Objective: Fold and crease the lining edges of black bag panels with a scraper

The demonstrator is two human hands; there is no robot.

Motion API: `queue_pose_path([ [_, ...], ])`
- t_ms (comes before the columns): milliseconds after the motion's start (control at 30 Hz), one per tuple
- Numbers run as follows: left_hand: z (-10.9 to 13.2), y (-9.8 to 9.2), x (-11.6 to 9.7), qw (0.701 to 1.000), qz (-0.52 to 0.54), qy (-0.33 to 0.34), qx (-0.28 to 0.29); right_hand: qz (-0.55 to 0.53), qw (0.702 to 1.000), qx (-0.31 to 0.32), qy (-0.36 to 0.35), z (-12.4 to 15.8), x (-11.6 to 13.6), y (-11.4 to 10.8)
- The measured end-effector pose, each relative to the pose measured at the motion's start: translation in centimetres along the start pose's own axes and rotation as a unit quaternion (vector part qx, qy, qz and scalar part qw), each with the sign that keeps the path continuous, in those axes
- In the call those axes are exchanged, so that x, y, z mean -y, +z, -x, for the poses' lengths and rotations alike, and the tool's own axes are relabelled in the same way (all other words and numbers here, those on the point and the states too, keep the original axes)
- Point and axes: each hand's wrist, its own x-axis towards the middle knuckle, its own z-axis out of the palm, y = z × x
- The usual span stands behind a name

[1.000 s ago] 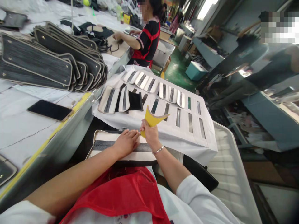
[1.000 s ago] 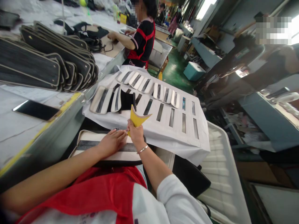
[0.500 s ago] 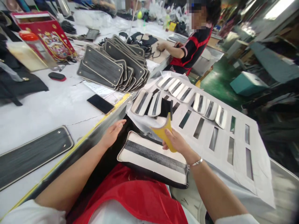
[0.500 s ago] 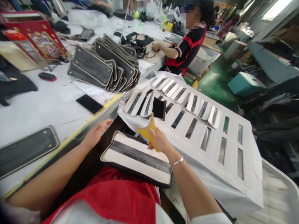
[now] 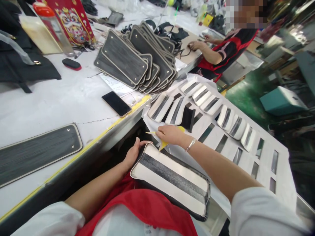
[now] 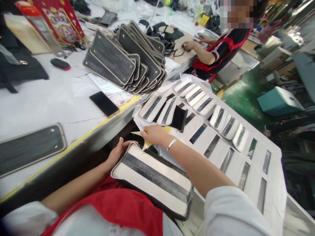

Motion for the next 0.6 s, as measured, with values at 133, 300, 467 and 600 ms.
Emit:
queue_pose_path([
  [133, 0.1, 0.4, -0.1, 0.998, 0.031, 0.026, -0.042, 0.049, 0.986, -0.086, -0.136, -3.5, 1.9, 0.9],
  [300, 0.9, -0.1, -0.1, 0.997, -0.019, 0.02, -0.077, 0.062, 0.949, -0.085, -0.298, -5.2, 2.6, 1.5],
  [467, 1.1, -1.5, 1.4, 0.954, -0.265, 0.073, -0.12, 0.063, 0.928, -0.102, -0.352, -5.6, 2.3, 1.9],
  [600, 1.3, -1.9, 2.2, 0.935, -0.324, 0.095, -0.105, 0.057, 0.916, -0.126, -0.376, -5.8, 2.2, 2.2],
])
